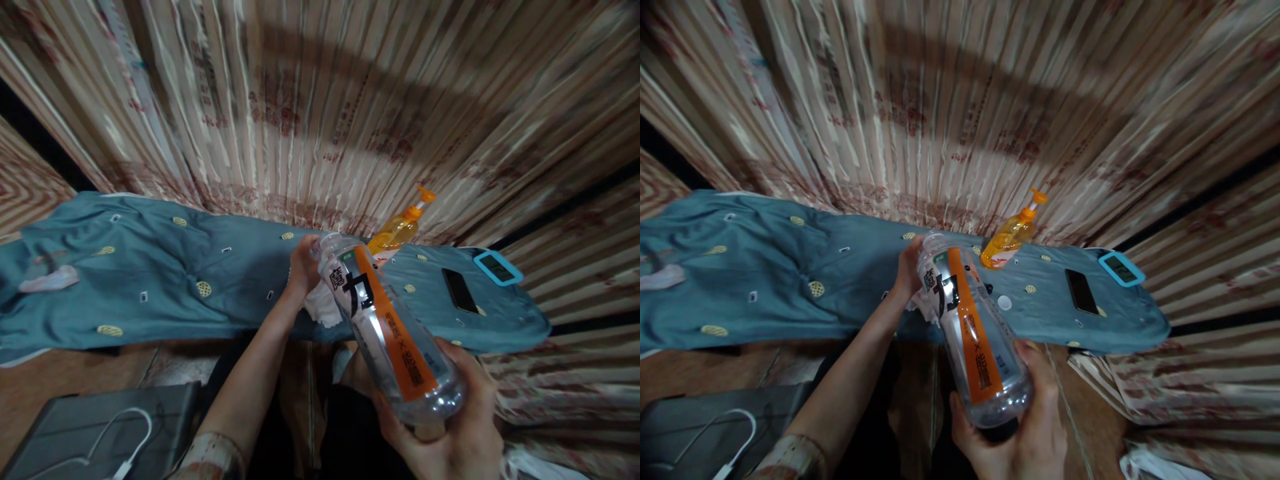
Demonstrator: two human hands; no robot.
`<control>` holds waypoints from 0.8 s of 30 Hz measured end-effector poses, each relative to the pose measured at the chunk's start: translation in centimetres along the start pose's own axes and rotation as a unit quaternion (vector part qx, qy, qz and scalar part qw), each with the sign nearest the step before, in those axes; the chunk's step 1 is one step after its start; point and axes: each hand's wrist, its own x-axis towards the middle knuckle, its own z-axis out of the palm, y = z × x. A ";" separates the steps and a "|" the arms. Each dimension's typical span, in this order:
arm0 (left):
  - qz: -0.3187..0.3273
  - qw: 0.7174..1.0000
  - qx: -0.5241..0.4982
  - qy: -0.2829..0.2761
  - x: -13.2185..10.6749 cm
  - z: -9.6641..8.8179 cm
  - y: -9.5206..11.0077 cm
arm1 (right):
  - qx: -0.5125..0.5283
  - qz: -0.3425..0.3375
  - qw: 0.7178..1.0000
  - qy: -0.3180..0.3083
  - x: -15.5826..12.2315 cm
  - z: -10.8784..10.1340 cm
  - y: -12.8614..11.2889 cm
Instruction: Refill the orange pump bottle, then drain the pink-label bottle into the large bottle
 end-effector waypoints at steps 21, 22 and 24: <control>-0.005 1.000 -0.021 0.006 0.0 -0.1 -0.2 | -0.007 0.006 1.000 0.028 -0.2 0.7 -0.2; -0.007 1.000 -0.022 0.006 0.0 -0.1 -0.1 | -0.009 -0.001 0.999 0.032 -0.2 0.8 -0.2; -0.012 1.000 -0.028 0.005 0.0 -0.1 -0.1 | -0.016 -0.008 0.999 0.041 -0.2 0.9 -0.2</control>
